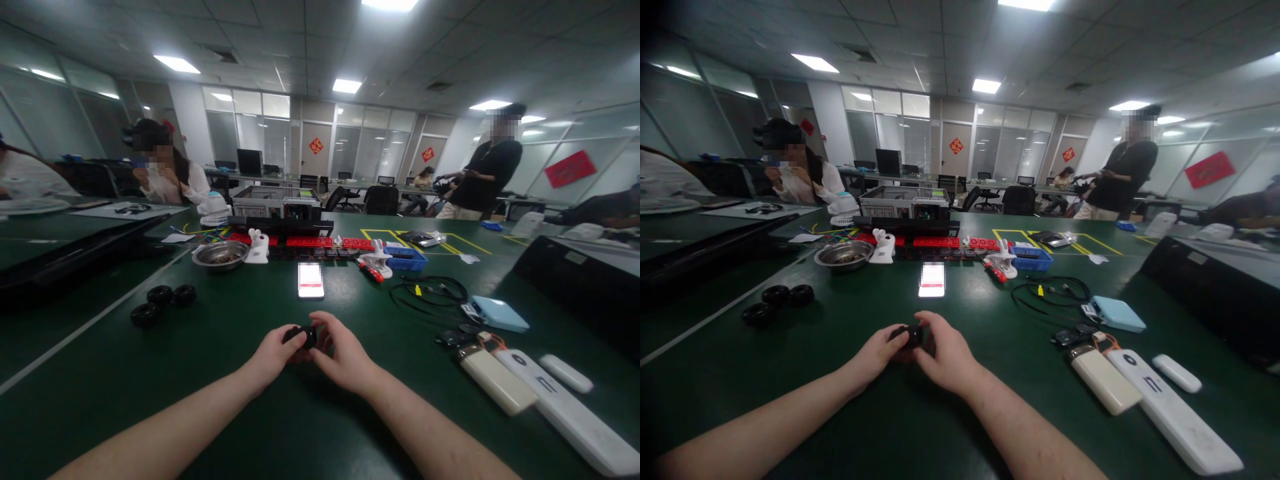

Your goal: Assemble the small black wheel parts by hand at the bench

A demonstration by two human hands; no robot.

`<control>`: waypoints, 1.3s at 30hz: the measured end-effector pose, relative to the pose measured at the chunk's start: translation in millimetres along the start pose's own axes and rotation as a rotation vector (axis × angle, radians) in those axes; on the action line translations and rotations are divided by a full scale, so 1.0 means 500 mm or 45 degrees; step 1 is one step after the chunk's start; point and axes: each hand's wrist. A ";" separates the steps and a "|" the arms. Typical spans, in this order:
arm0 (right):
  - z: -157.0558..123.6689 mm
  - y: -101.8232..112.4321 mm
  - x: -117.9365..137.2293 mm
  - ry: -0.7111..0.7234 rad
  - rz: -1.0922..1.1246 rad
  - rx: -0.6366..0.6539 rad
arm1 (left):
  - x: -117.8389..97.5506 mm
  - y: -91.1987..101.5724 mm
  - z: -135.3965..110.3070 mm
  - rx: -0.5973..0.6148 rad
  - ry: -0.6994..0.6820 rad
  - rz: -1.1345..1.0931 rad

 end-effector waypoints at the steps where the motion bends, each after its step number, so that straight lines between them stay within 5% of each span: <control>1: 0.002 -0.001 -0.002 -0.018 0.085 -0.018 | -0.005 0.001 -0.003 -0.054 -0.028 0.068; 5: 0.019 0.001 -0.020 -0.206 0.464 -0.138 | -0.016 0.009 -0.009 -0.267 -0.212 0.442; 9: 0.025 0.002 -0.029 -0.481 0.423 -0.011 | -0.010 0.015 -0.010 -0.330 -0.350 0.651; 14: 0.015 -0.001 -0.021 -0.333 0.010 0.023 | -0.001 0.023 -0.002 -0.268 -0.278 0.661; 21: 0.005 0.004 0.009 -0.059 -0.368 0.021 | 0.008 0.018 0.019 0.075 -0.075 0.132; 28: 0.010 -0.001 -0.019 -0.260 -0.120 -0.073 | -0.013 0.020 -0.001 -0.250 -0.258 0.512; 34: 0.016 0.000 -0.029 -0.328 -0.208 -0.010 | -0.006 0.025 -0.007 -0.202 -0.315 0.740; 39: 0.017 0.000 -0.024 -0.290 -0.219 0.013 | 0.008 0.024 0.006 -0.109 -0.238 0.595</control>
Point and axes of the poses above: each hand's wrist, its own z-axis towards the middle knuckle, its own y-axis out of the back of the hand, x = y × z, and after that the axes turned 13 degrees about z, right-handed
